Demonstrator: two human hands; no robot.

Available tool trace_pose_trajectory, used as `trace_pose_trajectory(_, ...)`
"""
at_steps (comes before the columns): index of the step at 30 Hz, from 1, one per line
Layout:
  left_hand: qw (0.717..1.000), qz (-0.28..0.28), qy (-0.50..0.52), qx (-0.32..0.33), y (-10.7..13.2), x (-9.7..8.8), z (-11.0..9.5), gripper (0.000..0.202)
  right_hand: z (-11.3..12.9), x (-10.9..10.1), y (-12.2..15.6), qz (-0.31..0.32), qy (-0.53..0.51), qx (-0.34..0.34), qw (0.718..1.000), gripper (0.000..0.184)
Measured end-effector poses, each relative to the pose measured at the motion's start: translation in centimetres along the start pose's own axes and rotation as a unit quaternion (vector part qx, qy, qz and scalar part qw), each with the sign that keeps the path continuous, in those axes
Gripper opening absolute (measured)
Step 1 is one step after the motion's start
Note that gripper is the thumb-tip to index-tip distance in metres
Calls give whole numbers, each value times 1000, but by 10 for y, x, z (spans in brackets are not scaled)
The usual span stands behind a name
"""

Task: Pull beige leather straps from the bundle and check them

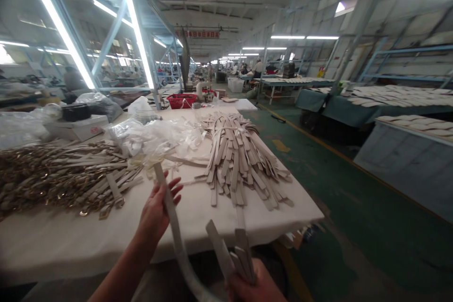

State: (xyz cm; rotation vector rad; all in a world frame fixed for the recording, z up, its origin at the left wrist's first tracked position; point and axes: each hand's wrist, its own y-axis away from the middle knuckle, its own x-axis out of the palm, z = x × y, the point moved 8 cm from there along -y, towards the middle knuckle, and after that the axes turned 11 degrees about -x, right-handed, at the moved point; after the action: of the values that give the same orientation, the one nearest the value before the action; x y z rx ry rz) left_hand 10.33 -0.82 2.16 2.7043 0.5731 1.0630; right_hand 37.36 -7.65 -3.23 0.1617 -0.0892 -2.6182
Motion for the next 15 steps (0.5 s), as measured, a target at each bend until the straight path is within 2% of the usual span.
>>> trace_pose_trajectory(3,995,65,-61,-48,26,17,37,51,12,26,-35,14,-45,-45,998,61)
trace_pose_trajectory(5,989,90,-86,-75,40,22,58,54,23,35,-54,2,-59,-78,995,57)
trace_pose_trajectory(7,985,99,-114,-84,50,24,70,51,31,39,-68,-18,-65,-96,993,55)
trace_pose_trajectory(12,977,91,-188,-35,61,28,70,43,41,48,-80,-53,-71,-102,991,54)
trace_pose_trajectory(15,972,93,-215,-22,60,31,64,36,43,52,-80,-50,-53,-123,990,50)
